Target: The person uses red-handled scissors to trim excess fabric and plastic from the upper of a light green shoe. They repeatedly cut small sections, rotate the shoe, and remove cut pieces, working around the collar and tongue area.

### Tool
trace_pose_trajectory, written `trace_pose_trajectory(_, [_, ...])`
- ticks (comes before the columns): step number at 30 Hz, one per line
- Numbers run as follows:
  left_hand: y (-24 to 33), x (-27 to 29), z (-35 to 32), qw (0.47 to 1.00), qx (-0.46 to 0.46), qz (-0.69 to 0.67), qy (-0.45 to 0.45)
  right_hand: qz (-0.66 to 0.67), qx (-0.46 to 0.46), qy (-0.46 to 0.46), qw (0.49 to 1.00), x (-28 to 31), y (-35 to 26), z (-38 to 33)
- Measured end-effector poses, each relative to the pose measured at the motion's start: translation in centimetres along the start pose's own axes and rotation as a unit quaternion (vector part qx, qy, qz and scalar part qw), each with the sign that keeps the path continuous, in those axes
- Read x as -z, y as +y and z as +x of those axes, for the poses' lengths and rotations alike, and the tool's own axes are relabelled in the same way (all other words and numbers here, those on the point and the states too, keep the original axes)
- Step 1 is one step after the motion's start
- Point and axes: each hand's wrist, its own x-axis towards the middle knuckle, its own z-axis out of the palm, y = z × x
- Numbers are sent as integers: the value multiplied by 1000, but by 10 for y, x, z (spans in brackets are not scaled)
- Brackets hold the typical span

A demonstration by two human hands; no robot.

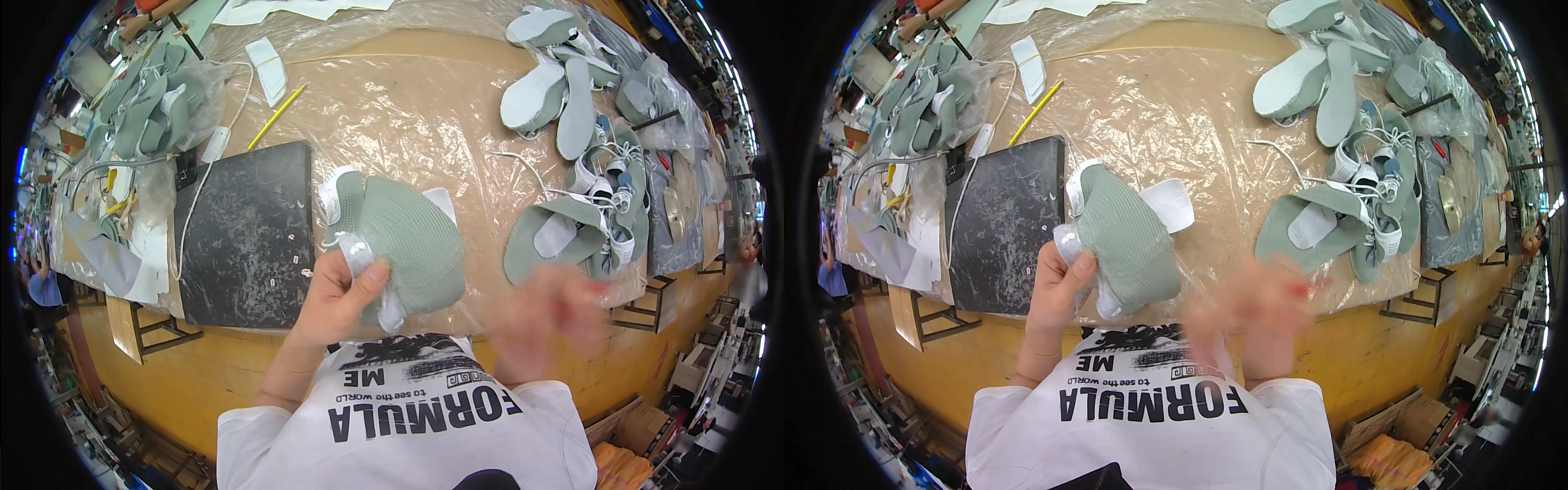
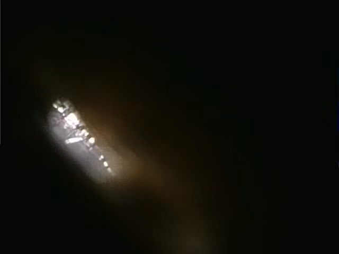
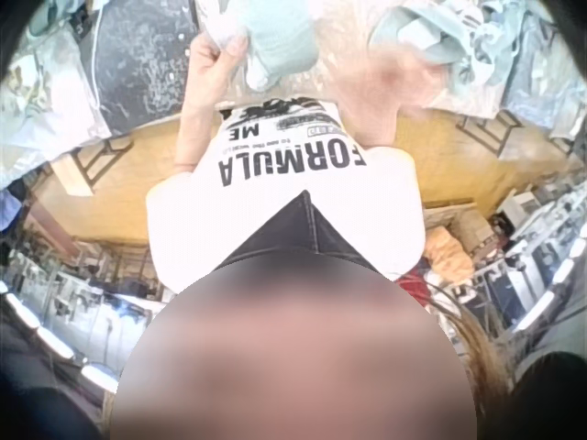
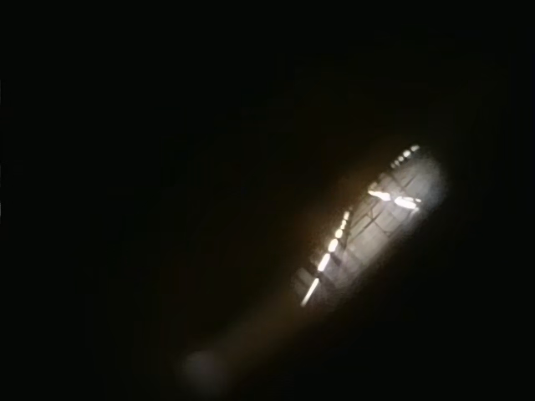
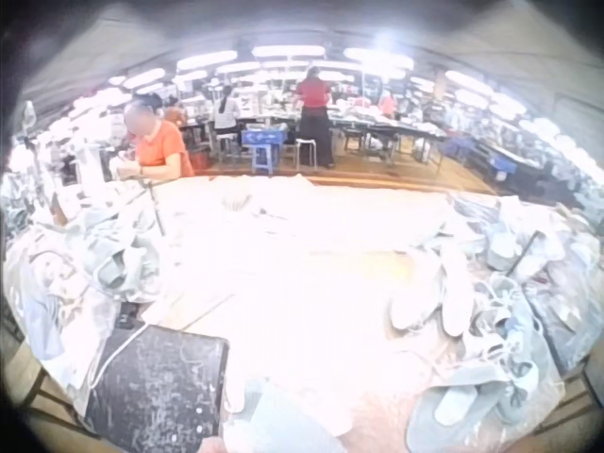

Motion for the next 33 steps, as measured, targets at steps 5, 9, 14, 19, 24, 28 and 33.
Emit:
trace_pose_trajectory(5, [21,-4,-11,997,-7,67,22,-513,60,332,789,15,24,24])
trace_pose_trajectory(9, [25,-6,-6,994,35,102,6,-227,162,292,915,-2,-7,-4])
trace_pose_trajectory(14, [6,-17,3,990,-29,136,-34,-433,225,114,865,-45,-31,-18])
trace_pose_trajectory(19, [2,-15,2,964,-59,249,-65,-439,254,77,858,-44,-7,6])
trace_pose_trajectory(24, [4,-12,-2,912,-61,380,-139,-284,186,229,912,-25,0,12])
trace_pose_trajectory(28, [1,-8,2,816,-167,528,-164,-166,-97,89,977,-30,-7,12])
trace_pose_trajectory(33, [-1,0,-4,906,-42,396,-144,-127,51,44,990,-50,15,9])
